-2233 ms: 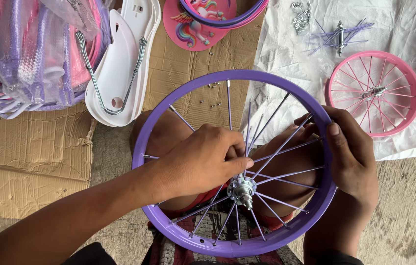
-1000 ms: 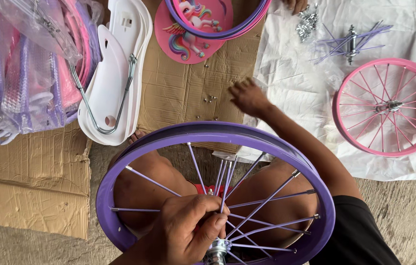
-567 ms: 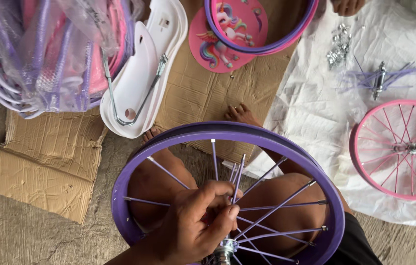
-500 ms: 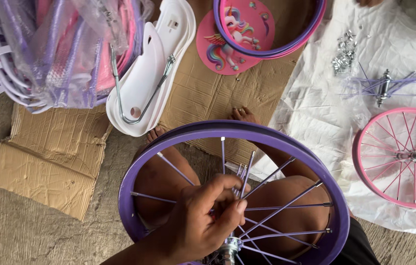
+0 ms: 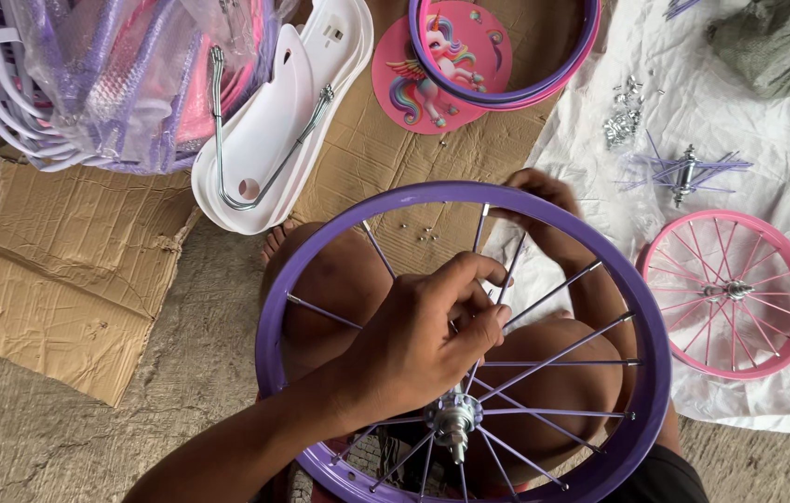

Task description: The person assembles a purple bicycle wheel by inserting and tightening spokes into the hub and rim. They rotate the wheel to access different sections and secure each spoke by hand.

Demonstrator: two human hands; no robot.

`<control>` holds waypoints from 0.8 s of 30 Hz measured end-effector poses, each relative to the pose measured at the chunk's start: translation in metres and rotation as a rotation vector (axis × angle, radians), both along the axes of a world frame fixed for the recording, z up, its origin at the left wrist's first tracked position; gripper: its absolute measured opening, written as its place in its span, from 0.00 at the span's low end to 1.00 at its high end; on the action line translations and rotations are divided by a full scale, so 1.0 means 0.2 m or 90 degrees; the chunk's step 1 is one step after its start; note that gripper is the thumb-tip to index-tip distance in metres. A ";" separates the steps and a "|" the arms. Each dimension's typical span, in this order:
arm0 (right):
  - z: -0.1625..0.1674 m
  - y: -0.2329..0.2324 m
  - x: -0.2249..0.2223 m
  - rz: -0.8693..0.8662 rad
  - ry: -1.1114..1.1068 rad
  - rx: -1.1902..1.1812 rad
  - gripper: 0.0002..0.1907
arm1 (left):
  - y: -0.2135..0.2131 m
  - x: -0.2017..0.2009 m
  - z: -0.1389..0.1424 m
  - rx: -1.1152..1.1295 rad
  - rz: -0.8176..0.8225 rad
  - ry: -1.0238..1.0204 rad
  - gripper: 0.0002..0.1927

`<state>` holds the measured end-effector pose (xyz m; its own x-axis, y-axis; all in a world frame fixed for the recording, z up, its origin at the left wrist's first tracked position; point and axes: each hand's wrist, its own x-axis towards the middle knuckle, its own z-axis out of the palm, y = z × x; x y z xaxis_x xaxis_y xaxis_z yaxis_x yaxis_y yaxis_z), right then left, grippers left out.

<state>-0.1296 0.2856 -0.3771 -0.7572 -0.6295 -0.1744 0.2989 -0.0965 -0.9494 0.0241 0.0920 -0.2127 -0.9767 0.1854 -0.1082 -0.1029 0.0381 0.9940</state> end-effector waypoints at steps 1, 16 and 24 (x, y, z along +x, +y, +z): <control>0.09 0.09 0.00 -0.056 -0.112 -0.117 0.08 | 0.01 0.00 0.00 0.000 -0.010 -0.020 0.16; 0.92 0.43 0.13 0.232 0.521 0.115 0.06 | 0.23 -0.10 0.06 -0.009 -0.043 0.078 0.10; 1.06 0.36 0.26 0.142 0.617 0.254 0.09 | 0.24 -0.12 0.07 0.047 -0.056 0.039 0.09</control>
